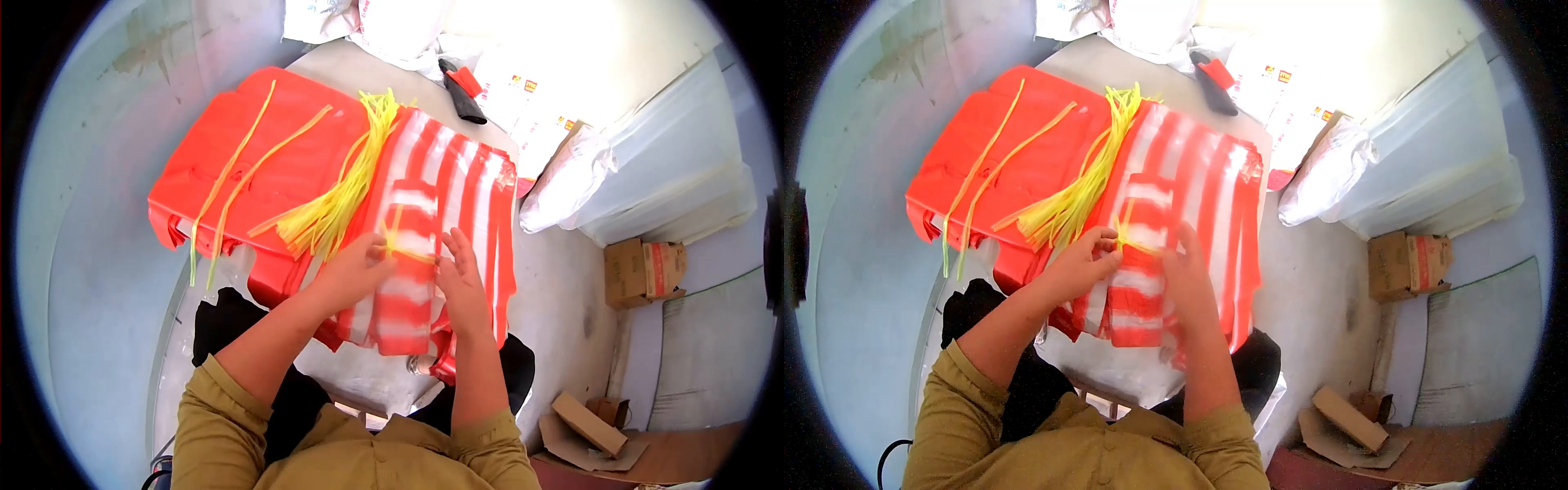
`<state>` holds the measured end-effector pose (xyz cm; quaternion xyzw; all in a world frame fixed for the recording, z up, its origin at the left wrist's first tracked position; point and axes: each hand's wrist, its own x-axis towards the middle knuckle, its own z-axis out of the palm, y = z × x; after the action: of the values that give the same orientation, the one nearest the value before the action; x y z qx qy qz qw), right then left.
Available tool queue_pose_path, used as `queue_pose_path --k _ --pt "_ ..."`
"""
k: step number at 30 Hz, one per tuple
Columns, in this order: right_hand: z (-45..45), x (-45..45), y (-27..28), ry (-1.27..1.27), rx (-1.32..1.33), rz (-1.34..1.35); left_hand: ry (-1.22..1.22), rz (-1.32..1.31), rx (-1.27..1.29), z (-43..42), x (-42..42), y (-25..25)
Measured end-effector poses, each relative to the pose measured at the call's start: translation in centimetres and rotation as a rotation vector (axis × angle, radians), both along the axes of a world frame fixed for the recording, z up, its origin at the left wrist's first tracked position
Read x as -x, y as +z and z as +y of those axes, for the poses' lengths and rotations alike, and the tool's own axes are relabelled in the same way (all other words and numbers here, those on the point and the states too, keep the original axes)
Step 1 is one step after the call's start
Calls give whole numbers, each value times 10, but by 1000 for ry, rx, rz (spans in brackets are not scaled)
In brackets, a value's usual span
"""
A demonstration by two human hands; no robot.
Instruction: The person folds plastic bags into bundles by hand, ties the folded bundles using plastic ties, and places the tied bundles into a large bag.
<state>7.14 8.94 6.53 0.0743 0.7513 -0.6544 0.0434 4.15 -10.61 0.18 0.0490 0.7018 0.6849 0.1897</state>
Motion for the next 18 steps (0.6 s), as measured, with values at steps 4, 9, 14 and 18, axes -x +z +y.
queue_pose_path --k 4,9,14,18 --pt "-10 -7 18 137 215 288 -6 -496 -759 -5 5 2" --pt "-5 -2 -31 23 -61 46 25 -644 -889 -3 -2 11" --pt "-23 -36 -59 11 314 -132 129 -653 -890 5 -4 7" --pt "-25 -41 -55 1 199 -50 253 -600 -834 16 -2 19"
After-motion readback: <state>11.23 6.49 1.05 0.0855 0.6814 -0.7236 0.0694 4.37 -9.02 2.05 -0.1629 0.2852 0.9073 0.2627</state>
